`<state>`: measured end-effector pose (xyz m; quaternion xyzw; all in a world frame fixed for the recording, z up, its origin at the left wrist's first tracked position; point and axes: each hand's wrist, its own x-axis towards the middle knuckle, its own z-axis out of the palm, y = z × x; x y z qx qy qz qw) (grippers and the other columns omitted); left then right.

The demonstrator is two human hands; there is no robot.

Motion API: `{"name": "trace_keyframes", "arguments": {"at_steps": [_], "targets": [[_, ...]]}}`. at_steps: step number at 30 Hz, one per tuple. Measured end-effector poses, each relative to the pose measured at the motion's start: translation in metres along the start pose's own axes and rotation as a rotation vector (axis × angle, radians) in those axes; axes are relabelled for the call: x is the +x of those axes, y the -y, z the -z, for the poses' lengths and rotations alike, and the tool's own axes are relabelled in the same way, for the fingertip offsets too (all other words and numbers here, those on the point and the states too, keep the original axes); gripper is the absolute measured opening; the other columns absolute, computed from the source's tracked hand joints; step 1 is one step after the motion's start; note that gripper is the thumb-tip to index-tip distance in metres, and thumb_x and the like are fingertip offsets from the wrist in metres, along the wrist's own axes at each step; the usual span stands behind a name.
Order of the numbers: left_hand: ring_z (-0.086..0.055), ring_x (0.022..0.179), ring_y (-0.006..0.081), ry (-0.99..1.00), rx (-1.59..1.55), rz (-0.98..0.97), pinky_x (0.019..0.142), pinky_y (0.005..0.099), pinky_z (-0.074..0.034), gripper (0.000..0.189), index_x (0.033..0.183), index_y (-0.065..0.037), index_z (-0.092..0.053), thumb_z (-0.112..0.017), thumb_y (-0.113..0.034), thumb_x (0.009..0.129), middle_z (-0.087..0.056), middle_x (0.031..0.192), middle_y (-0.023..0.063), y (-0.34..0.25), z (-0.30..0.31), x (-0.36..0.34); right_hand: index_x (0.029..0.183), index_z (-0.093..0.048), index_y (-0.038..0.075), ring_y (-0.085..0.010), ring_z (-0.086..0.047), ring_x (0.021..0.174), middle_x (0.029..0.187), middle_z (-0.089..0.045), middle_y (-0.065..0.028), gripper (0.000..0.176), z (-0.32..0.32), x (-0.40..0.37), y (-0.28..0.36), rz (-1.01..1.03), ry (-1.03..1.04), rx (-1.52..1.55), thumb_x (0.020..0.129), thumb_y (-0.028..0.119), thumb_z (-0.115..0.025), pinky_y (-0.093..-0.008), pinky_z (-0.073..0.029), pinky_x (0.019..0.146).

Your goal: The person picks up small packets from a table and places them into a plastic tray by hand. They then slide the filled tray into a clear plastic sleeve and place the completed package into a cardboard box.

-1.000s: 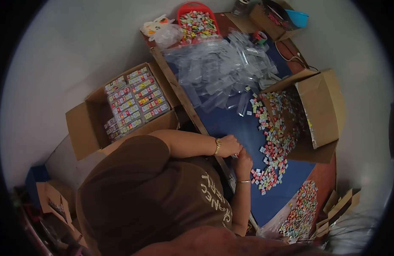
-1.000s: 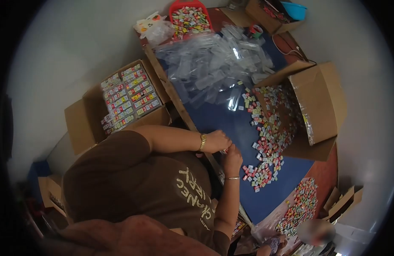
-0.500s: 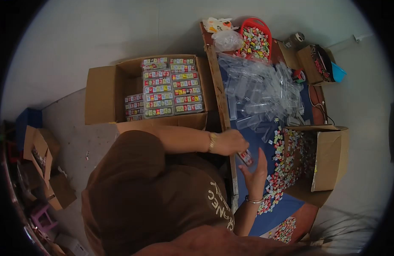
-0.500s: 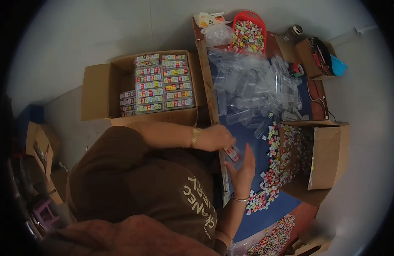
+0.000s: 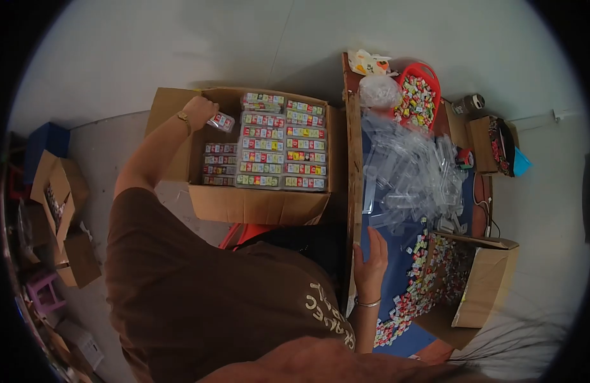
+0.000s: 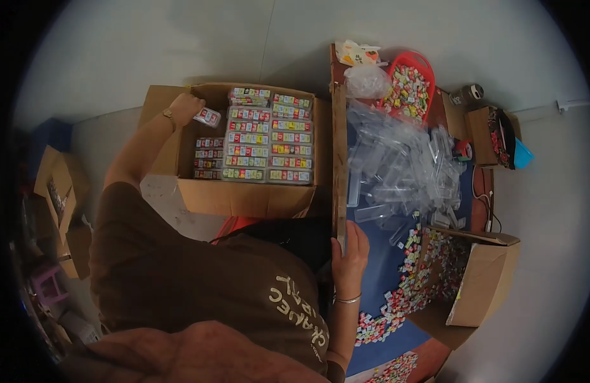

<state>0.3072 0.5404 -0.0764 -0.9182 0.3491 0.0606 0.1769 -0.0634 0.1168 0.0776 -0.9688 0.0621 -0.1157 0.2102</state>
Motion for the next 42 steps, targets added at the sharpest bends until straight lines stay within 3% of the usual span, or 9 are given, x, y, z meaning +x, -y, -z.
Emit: {"name": "trace_keyframes", "arguments": {"at_steps": [3, 10, 12, 22, 28, 30, 34, 37, 42], "targets": [[-0.071, 0.088, 0.0256, 0.173, 0.086, -0.116, 0.075, 0.0383, -0.055, 0.017, 0.099, -0.008, -0.065, -0.066, -0.013, 0.084, -0.073, 0.090, 0.0085, -0.004, -0.024, 0.032, 0.129, -0.057, 0.001, -0.0380, -0.057, 0.113, 0.123, -0.060, -0.0194, 0.050, 0.004, 0.006, 0.003, -0.008, 0.035, -0.047, 0.081, 0.003, -0.073, -0.0436, -0.047, 0.096], [-0.071, 0.089, 0.0269, 0.265, 0.014, -0.165, 0.076, 0.0397, -0.055, 0.018, 0.101, -0.009, -0.068, -0.065, -0.015, 0.084, -0.073, 0.091, 0.0096, -0.024, -0.087, 0.071, 0.128, -0.058, 0.001, -0.0392, -0.057, 0.112, 0.123, -0.060, -0.0203, 0.048, 0.007, -0.007, -0.004, -0.130, 0.090, -0.126, 0.082, 0.002, -0.072, -0.0440, -0.047, 0.096], [-0.071, 0.094, 0.0273, 0.184, -0.127, 0.020, 0.079, 0.0392, -0.056, 0.019, 0.103, -0.010, -0.070, -0.064, -0.015, 0.086, -0.074, 0.096, 0.0106, -0.035, -0.110, 0.068, 0.128, -0.058, 0.001, -0.0394, -0.057, 0.112, 0.123, -0.060, -0.0207, 0.047, 0.007, -0.008, -0.004, -0.149, 0.101, -0.124, 0.082, 0.002, -0.071, -0.0442, -0.047, 0.096], [-0.069, 0.095, 0.0311, 0.165, -0.398, 0.212, 0.082, 0.0427, -0.055, 0.018, 0.098, -0.008, -0.069, -0.060, -0.006, 0.083, -0.072, 0.102, 0.0138, -0.056, -0.173, 0.074, 0.123, -0.061, 0.000, -0.0386, -0.059, 0.108, 0.119, -0.062, -0.0190, 0.042, 0.004, 0.016, -0.002, -0.056, 0.154, -0.210, 0.082, -0.001, -0.069, -0.0447, -0.048, 0.093], [-0.067, 0.107, 0.0293, 0.402, -0.371, 0.055, 0.093, 0.0405, -0.053, 0.032, 0.105, -0.007, -0.072, -0.074, -0.016, 0.075, -0.069, 0.116, 0.0164, -0.043, -0.158, 0.077, 0.118, -0.064, 0.001, -0.0370, -0.060, 0.107, 0.117, -0.064, -0.0161, 0.035, 0.004, 0.013, -0.005, -0.026, 0.126, -0.239, 0.083, -0.001, -0.068, -0.0441, -0.049, 0.092], [-0.066, 0.107, 0.0323, 0.480, -0.446, 0.017, 0.096, 0.0411, -0.052, 0.055, 0.113, -0.004, -0.071, -0.084, -0.026, 0.063, -0.069, 0.115, 0.0174, -0.038, -0.144, 0.077, 0.117, -0.064, 0.001, -0.0366, -0.060, 0.107, 0.117, -0.064, -0.0156, 0.033, 0.003, 0.012, -0.004, -0.037, 0.117, -0.230, 0.084, -0.001, -0.068, -0.0437, -0.049, 0.092], [-0.063, 0.113, 0.0346, 0.585, -0.741, 0.133, 0.097, 0.0424, -0.051, 0.069, 0.114, -0.001, -0.070, -0.086, -0.044, 0.062, -0.067, 0.120, 0.0196, -0.026, -0.127, 0.080, 0.112, -0.066, 0.000, -0.0365, -0.061, 0.105, 0.116, -0.064, -0.0163, 0.028, 0.003, 0.009, -0.003, -0.070, 0.121, -0.208, 0.084, -0.002, -0.067, -0.0429, -0.050, 0.090], [-0.056, 0.123, 0.0353, 0.687, -0.872, 0.241, 0.104, 0.0431, -0.045, 0.083, 0.118, 0.001, -0.068, -0.082, -0.059, 0.062, -0.064, 0.126, 0.0204, -0.023, -0.116, 0.082, 0.111, -0.067, 0.000, -0.0363, -0.062, 0.104, 0.115, -0.065, -0.0164, 0.027, 0.002, 0.006, -0.001, -0.069, 0.123, -0.207, 0.084, -0.002, -0.067, -0.0426, -0.050, 0.090], [-0.052, 0.129, 0.0363, 0.712, -0.953, 0.288, 0.106, 0.0438, -0.042, 0.079, 0.121, -0.001, -0.066, -0.052, -0.070, 0.086, -0.062, 0.129, 0.0221, -0.030, -0.101, 0.085, 0.109, -0.067, -0.001, -0.0361, -0.062, 0.102, 0.113, -0.065, -0.0164, 0.026, -0.004, 0.002, -0.003, -0.051, 0.134, -0.195, 0.083, -0.002, -0.067, -0.0424, -0.050, 0.088]]}}
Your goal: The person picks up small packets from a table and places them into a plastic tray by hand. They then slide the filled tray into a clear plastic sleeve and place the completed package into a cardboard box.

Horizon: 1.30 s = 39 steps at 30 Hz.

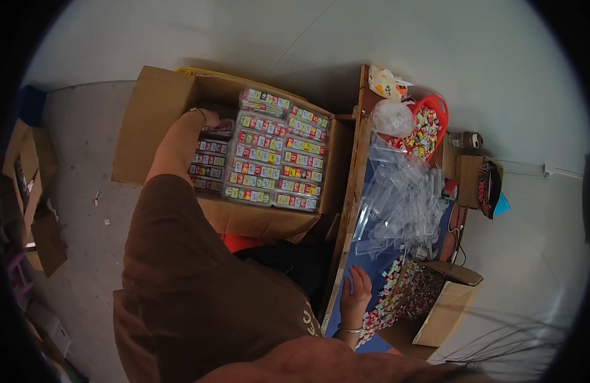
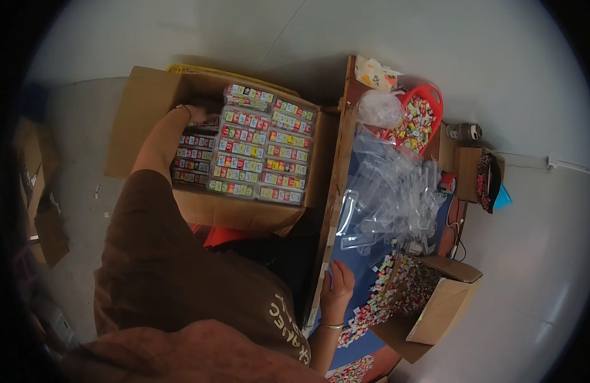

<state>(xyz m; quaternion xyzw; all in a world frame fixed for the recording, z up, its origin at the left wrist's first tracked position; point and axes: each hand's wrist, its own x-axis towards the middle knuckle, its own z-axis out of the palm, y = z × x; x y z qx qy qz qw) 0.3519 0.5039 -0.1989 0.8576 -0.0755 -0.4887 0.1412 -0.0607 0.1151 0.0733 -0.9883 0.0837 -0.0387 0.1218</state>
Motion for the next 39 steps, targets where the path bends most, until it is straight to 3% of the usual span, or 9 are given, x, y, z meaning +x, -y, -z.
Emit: {"name": "trace_keyframes", "arguments": {"at_steps": [7, 15, 21, 24, 26, 31, 34, 36, 39], "targets": [[-0.059, 0.119, 0.0371, -0.057, 0.248, -0.156, 0.104, 0.0446, -0.043, 0.062, 0.115, -0.005, -0.071, -0.039, -0.055, 0.098, -0.062, 0.127, 0.0238, 0.010, -0.040, 0.020, 0.106, -0.066, 0.000, -0.0364, -0.061, 0.096, 0.109, -0.065, -0.0157, 0.026, -0.003, 0.000, -0.001, 0.041, 0.004, 0.008, 0.081, -0.003, -0.067, -0.0433, -0.049, 0.085], [-0.061, 0.112, 0.0417, -0.197, 0.111, -0.203, 0.099, 0.0467, -0.045, 0.065, 0.115, 0.002, -0.068, -0.040, -0.055, 0.099, -0.065, 0.119, 0.0267, 0.010, -0.057, 0.020, 0.105, -0.067, 0.000, -0.0360, -0.062, 0.096, 0.107, -0.066, -0.0154, 0.026, -0.004, -0.005, 0.003, 0.061, 0.006, 0.025, 0.079, -0.003, -0.068, -0.0423, -0.051, 0.085], [-0.060, 0.114, 0.0419, -0.251, 0.020, -0.209, 0.101, 0.0454, -0.045, 0.064, 0.114, 0.003, -0.068, -0.040, -0.053, 0.099, -0.064, 0.120, 0.0266, 0.003, -0.047, 0.005, 0.103, -0.069, 0.000, -0.0349, -0.064, 0.103, 0.108, -0.068, -0.0157, 0.023, 0.046, 0.005, 0.063, 0.003, 0.106, 0.333, 0.080, -0.002, -0.070, -0.0411, -0.053, 0.087], [-0.060, 0.114, 0.0420, -0.210, 0.040, -0.209, 0.101, 0.0456, -0.046, 0.059, 0.112, 0.002, -0.069, -0.040, -0.048, 0.099, -0.064, 0.119, 0.0268, 0.012, -0.044, 0.014, 0.100, -0.070, -0.001, -0.0345, -0.064, 0.106, 0.112, -0.069, -0.0155, 0.020, 0.079, 0.013, 0.088, 0.293, 0.273, 0.582, 0.080, 0.003, -0.071, -0.0431, -0.053, 0.086], [-0.060, 0.114, 0.0418, -0.271, 0.091, -0.203, 0.100, 0.0460, -0.046, 0.055, 0.110, 0.001, -0.070, -0.042, -0.045, 0.099, -0.064, 0.119, 0.0270, 0.018, -0.051, 0.015, 0.097, -0.071, -0.002, -0.0366, -0.061, 0.111, 0.118, -0.067, -0.0154, 0.021, 0.091, 0.021, 0.103, 0.675, 0.406, 0.874, 0.081, 0.012, -0.071, -0.0481, -0.050, 0.091], [-0.062, 0.110, 0.0415, -0.310, 0.213, -0.170, 0.099, 0.0459, -0.048, 0.045, 0.114, 0.000, -0.068, -0.048, -0.035, 0.096, -0.064, 0.119, 0.0268, 0.014, -0.056, 0.009, 0.097, -0.071, -0.001, -0.0432, -0.054, 0.120, 0.116, -0.066, -0.0165, 0.025, 0.094, 0.020, 0.131, 0.910, 0.542, 1.146, 0.086, 0.020, -0.065, -0.0552, -0.042, 0.098], [-0.063, 0.108, 0.0400, -0.492, 0.184, -0.232, 0.097, 0.0454, -0.049, 0.041, 0.119, 0.000, -0.066, -0.053, -0.030, 0.094, -0.065, 0.117, 0.0246, 0.017, -0.053, -0.005, 0.096, -0.070, -0.001, -0.0464, -0.050, 0.124, 0.115, -0.064, -0.0180, 0.026, 0.090, 0.017, 0.137, 0.999, 0.566, 1.211, 0.088, 0.022, -0.064, -0.0578, -0.039, 0.100], [-0.063, 0.108, 0.0386, -0.971, -0.237, -0.409, 0.096, 0.0435, -0.050, 0.036, 0.120, -0.001, -0.064, -0.056, -0.024, 0.094, -0.066, 0.115, 0.0223, 0.017, -0.045, -0.021, 0.097, -0.069, -0.002, -0.0481, -0.048, 0.126, 0.116, -0.062, -0.0192, 0.027, 0.085, 0.017, 0.140, 1.070, 0.496, 1.199, 0.088, 0.023, -0.064, -0.0586, -0.038, 0.100], [-0.065, 0.106, 0.0352, -1.146, -0.630, -0.438, 0.093, 0.0390, -0.052, 0.027, 0.117, 0.000, -0.064, -0.059, -0.013, 0.094, -0.067, 0.115, 0.0202, -0.008, -0.041, -0.075, 0.112, -0.063, -0.005, -0.0451, -0.044, 0.131, 0.127, -0.056, -0.0216, 0.041, 0.083, 0.012, 0.138, 1.203, 0.529, 1.299, 0.087, 0.028, -0.069, -0.0535, -0.037, 0.104]]}}
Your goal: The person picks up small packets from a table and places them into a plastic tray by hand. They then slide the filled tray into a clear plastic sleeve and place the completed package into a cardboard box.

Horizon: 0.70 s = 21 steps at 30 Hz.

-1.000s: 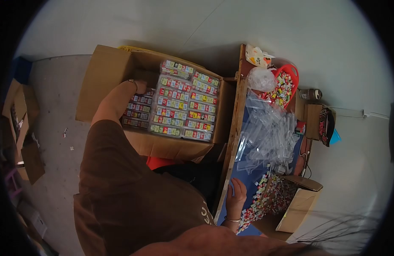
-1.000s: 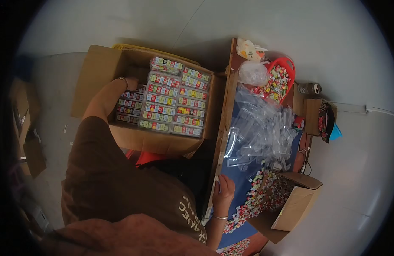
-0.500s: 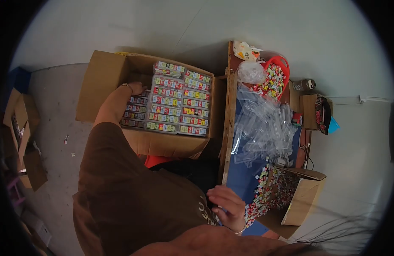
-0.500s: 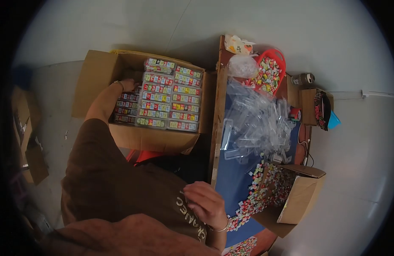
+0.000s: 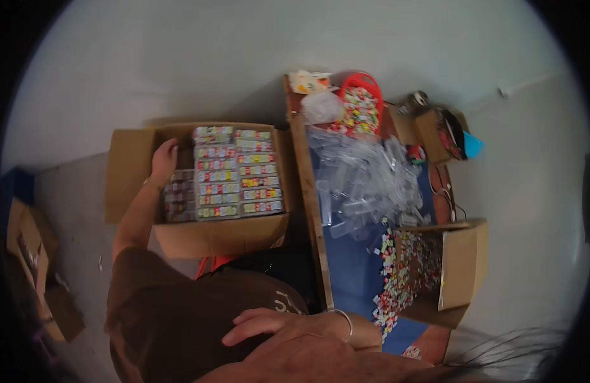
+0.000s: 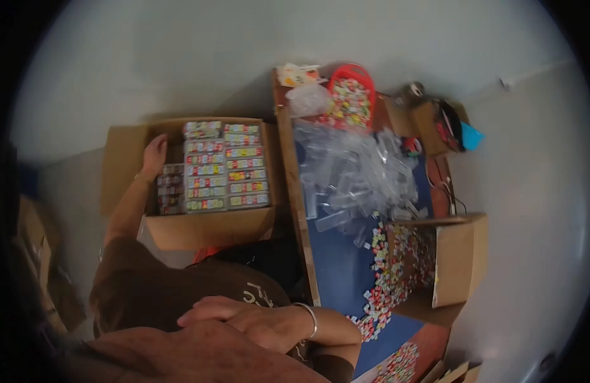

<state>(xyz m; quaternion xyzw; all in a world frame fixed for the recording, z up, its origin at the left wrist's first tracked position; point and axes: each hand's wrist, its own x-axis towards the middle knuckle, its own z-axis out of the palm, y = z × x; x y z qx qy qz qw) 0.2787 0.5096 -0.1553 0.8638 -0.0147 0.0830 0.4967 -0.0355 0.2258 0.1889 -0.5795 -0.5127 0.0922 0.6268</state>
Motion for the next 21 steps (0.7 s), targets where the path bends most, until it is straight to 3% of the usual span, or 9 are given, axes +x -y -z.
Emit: {"name": "trace_keyframes", "arguments": {"at_steps": [1, 3, 4, 12, 14, 18, 21], "targets": [[-0.066, 0.106, 0.0300, -0.096, 0.085, -0.176, 0.094, 0.0361, -0.051, 0.026, 0.119, 0.000, -0.063, -0.057, -0.010, 0.096, -0.068, 0.115, 0.0173, 0.003, -0.003, -0.005, 0.113, -0.063, -0.005, -0.0447, -0.044, 0.131, 0.127, -0.056, -0.0217, 0.043, -0.005, -0.010, 0.009, -0.002, -0.017, -0.021, 0.087, 0.028, -0.069, -0.0530, -0.037, 0.104], [-0.065, 0.107, 0.0192, -0.058, -0.185, -0.170, 0.094, 0.0306, -0.051, 0.026, 0.123, 0.002, -0.061, -0.054, -0.006, 0.099, -0.068, 0.116, 0.0138, -0.018, -0.010, -0.025, 0.115, -0.061, -0.005, -0.0439, -0.044, 0.131, 0.128, -0.055, -0.0219, 0.045, -0.021, -0.027, 0.027, -0.007, -0.075, -0.059, 0.087, 0.029, -0.069, -0.0520, -0.037, 0.105], [-0.065, 0.107, 0.0189, -0.022, -0.262, -0.083, 0.094, 0.0302, -0.050, 0.025, 0.121, 0.003, -0.061, -0.053, -0.004, 0.099, -0.068, 0.115, 0.0138, -0.045, -0.018, -0.040, 0.116, -0.061, -0.005, -0.0436, -0.044, 0.131, 0.129, -0.055, -0.0220, 0.047, -0.031, -0.034, 0.035, -0.003, -0.105, -0.070, 0.087, 0.030, -0.070, -0.0514, -0.037, 0.105], [-0.063, 0.107, 0.0168, 0.402, -0.428, -0.301, 0.094, 0.0285, -0.049, 0.024, 0.120, 0.003, -0.061, -0.050, -0.005, 0.100, -0.068, 0.113, 0.0101, -0.210, -0.098, -0.105, 0.124, -0.055, -0.006, -0.0406, -0.044, 0.131, 0.132, -0.052, -0.0229, 0.057, -0.035, -0.003, -0.007, 0.175, -0.124, 0.074, 0.086, 0.033, -0.071, -0.0472, -0.037, 0.106], [-0.063, 0.106, 0.0167, 0.589, -0.545, -0.326, 0.092, 0.0279, -0.049, 0.024, 0.120, 0.002, -0.062, -0.051, -0.003, 0.099, -0.068, 0.111, 0.0093, -0.249, -0.129, -0.120, 0.126, -0.054, -0.006, -0.0398, -0.044, 0.131, 0.133, -0.051, -0.0231, 0.060, -0.020, -0.004, -0.001, 0.243, -0.111, 0.134, 0.086, 0.034, -0.072, -0.0461, -0.037, 0.106], [-0.065, 0.099, 0.0151, 0.794, -0.509, -0.593, 0.085, 0.0289, -0.051, 0.021, 0.114, -0.001, -0.066, -0.054, -0.003, 0.096, -0.070, 0.107, 0.0080, -0.319, -0.186, -0.150, 0.129, -0.051, -0.007, -0.0387, -0.044, 0.131, 0.135, -0.050, -0.0234, 0.065, -0.005, -0.022, 0.019, 0.336, -0.074, 0.211, 0.085, 0.035, -0.072, -0.0445, -0.037, 0.107], [-0.066, 0.093, 0.0247, 0.864, -0.434, -0.882, 0.081, 0.0336, -0.052, 0.019, 0.107, -0.002, -0.067, -0.059, -0.003, 0.090, -0.069, 0.103, 0.0108, -0.364, -0.240, -0.184, 0.128, -0.051, -0.007, -0.0370, -0.048, 0.124, 0.131, -0.053, -0.0230, 0.067, -0.014, -0.041, 0.037, 0.350, -0.240, 0.231, 0.084, 0.038, -0.073, -0.0419, -0.039, 0.104]]}}
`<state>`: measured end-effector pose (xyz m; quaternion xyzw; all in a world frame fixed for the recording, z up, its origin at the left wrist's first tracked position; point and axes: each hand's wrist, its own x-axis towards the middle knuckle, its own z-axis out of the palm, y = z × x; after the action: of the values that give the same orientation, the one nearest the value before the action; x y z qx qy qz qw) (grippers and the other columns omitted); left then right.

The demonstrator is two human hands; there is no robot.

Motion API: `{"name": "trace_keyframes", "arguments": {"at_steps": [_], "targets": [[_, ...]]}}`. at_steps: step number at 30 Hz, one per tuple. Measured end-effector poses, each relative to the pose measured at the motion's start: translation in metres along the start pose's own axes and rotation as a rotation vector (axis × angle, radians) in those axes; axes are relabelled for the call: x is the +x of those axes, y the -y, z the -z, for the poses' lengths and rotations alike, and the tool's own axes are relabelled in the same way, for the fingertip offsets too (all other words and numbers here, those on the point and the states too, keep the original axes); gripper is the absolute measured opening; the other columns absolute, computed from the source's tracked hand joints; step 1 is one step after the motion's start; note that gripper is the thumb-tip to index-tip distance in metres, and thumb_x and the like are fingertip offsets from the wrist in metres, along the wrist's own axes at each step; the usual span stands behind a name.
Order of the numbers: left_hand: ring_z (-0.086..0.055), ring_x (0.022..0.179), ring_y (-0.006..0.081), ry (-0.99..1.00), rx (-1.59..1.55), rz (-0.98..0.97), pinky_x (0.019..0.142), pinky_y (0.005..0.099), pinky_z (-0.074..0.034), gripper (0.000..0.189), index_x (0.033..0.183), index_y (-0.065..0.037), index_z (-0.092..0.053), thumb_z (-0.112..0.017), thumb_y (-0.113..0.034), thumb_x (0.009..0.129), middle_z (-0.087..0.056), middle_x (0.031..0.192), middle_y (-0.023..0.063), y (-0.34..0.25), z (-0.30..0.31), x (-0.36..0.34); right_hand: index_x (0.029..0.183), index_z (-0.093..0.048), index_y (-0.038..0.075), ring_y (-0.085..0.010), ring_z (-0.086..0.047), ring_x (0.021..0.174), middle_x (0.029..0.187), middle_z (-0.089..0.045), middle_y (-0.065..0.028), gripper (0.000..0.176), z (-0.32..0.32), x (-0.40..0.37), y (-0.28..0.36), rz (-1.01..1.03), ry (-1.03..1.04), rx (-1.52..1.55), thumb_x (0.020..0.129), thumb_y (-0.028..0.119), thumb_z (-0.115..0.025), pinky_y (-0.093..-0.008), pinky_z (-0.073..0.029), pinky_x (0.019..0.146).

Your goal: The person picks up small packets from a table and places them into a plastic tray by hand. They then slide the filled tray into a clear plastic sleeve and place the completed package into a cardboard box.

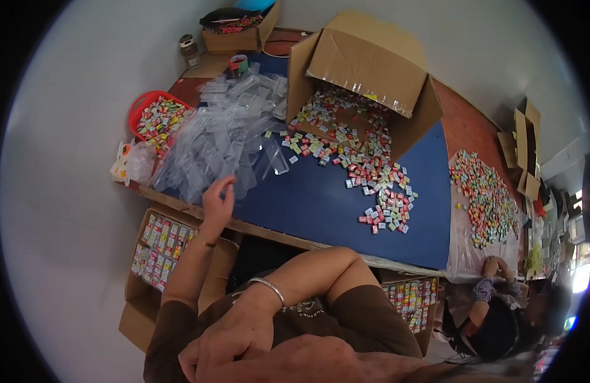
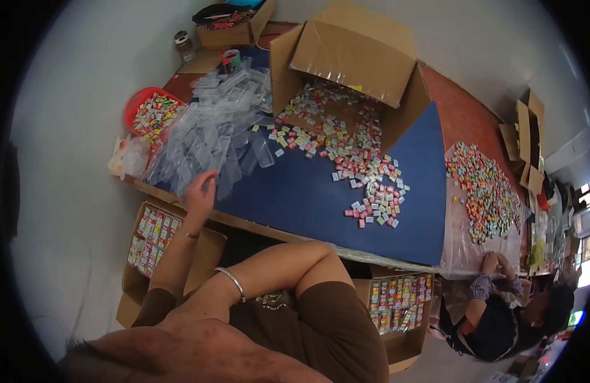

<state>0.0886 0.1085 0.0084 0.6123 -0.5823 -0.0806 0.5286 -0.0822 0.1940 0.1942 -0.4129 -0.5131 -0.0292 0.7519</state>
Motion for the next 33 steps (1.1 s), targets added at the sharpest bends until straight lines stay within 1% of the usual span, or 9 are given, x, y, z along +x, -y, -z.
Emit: {"name": "trace_keyframes", "arguments": {"at_steps": [3, 5, 9, 16, 18, 22, 26, 28, 33], "targets": [[-0.063, 0.097, 0.0285, 0.149, 0.203, -0.195, 0.084, 0.0384, -0.051, 0.019, 0.103, -0.003, -0.068, -0.064, -0.004, 0.084, -0.067, 0.101, 0.0097, -0.005, -0.057, 0.042, 0.127, -0.050, -0.008, -0.0358, -0.051, 0.120, 0.129, -0.055, -0.0227, 0.069, -0.003, -0.007, 0.017, 0.021, -0.109, -0.015, 0.083, 0.040, -0.073, -0.0401, -0.040, 0.102], [-0.061, 0.099, 0.0290, 0.226, 0.304, -0.327, 0.087, 0.0412, -0.049, 0.019, 0.101, -0.004, -0.069, -0.067, -0.005, 0.082, -0.066, 0.099, 0.0084, 0.002, -0.089, 0.059, 0.093, -0.070, 0.004, -0.0299, -0.060, 0.101, 0.094, -0.070, -0.0092, 0.029, 0.004, -0.008, 0.035, -0.002, 0.121, -0.338, 0.096, 0.031, -0.060, -0.0485, -0.043, 0.094], [-0.058, 0.101, 0.0265, 0.428, 0.584, -0.600, 0.098, 0.0445, -0.041, 0.017, 0.093, -0.008, -0.070, -0.071, -0.010, 0.076, -0.064, 0.096, 0.0057, 0.058, -0.125, 0.082, 0.091, -0.069, 0.005, -0.0277, -0.058, 0.097, 0.090, -0.067, -0.0066, 0.029, 0.009, -0.056, 0.060, 0.065, 0.132, -0.603, 0.097, 0.033, -0.061, -0.0459, -0.043, 0.092], [-0.059, 0.088, 0.0254, 0.577, 0.244, -0.653, 0.071, 0.0372, -0.053, 0.013, 0.083, -0.007, -0.066, -0.074, -0.015, 0.076, -0.060, 0.087, 0.0057, -0.024, -0.137, 0.034, 0.110, -0.065, 0.004, -0.0303, -0.059, 0.108, 0.109, -0.066, -0.0115, 0.022, 0.017, -0.296, 0.119, -0.670, -1.590, -1.585, 0.089, 0.013, -0.066, -0.0370, -0.045, 0.096], [-0.060, 0.089, 0.0257, 0.648, 0.202, -0.625, 0.072, 0.0370, -0.053, 0.014, 0.084, -0.007, -0.066, -0.074, -0.015, 0.076, -0.061, 0.088, 0.0057, -0.044, -0.153, -0.003, 0.119, -0.061, 0.005, -0.0341, -0.054, 0.118, 0.124, -0.061, -0.0141, 0.035, 0.022, -0.375, 0.137, -0.940, -1.737, -2.066, 0.087, 0.017, -0.069, -0.0438, -0.042, 0.100], [-0.061, 0.094, 0.0265, 0.682, 0.072, -0.452, 0.074, 0.0372, -0.054, 0.019, 0.092, -0.005, -0.066, -0.074, -0.015, 0.078, -0.063, 0.098, 0.0059, -0.079, -0.172, -0.036, 0.131, -0.055, 0.007, -0.0363, -0.040, 0.135, 0.145, -0.044, -0.0161, 0.051, 0.036, -0.414, 0.131, -1.383, -1.507, -2.383, 0.087, 0.029, -0.069, -0.0570, -0.035, 0.104], [-0.060, 0.103, 0.0285, 0.493, 0.128, -0.333, 0.082, 0.0399, -0.053, 0.026, 0.103, -0.004, -0.064, -0.072, -0.013, 0.080, -0.062, 0.112, 0.0078, -0.064, -0.194, -0.001, 0.132, -0.057, 0.009, -0.0357, -0.042, 0.134, 0.143, -0.048, -0.0152, 0.048, 0.047, -0.401, 0.127, -1.408, -1.280, -2.257, 0.087, 0.022, -0.068, -0.0519, -0.037, 0.108], [-0.057, 0.108, 0.0305, 0.367, 0.206, -0.352, 0.090, 0.0406, -0.050, 0.029, 0.107, -0.003, -0.064, -0.071, -0.010, 0.080, -0.060, 0.116, 0.0098, -0.043, -0.202, 0.029, 0.128, -0.060, 0.010, -0.0346, -0.049, 0.128, 0.136, -0.054, -0.0149, 0.046, 0.052, -0.406, 0.129, -0.826, -1.495, -1.937, 0.084, 0.012, -0.070, -0.0423, -0.044, 0.104], [-0.054, 0.110, 0.0317, 0.411, 0.262, -0.413, 0.095, 0.0406, -0.047, 0.031, 0.106, -0.003, -0.064, -0.073, -0.007, 0.077, -0.059, 0.116, 0.0110, -0.012, -0.217, 0.056, 0.112, -0.064, 0.007, -0.0320, -0.059, 0.102, 0.113, -0.063, -0.0099, 0.035, 0.042, -0.373, 0.104, -0.977, -1.453, -2.047, 0.077, 0.006, -0.073, -0.0412, -0.050, 0.088]]}}
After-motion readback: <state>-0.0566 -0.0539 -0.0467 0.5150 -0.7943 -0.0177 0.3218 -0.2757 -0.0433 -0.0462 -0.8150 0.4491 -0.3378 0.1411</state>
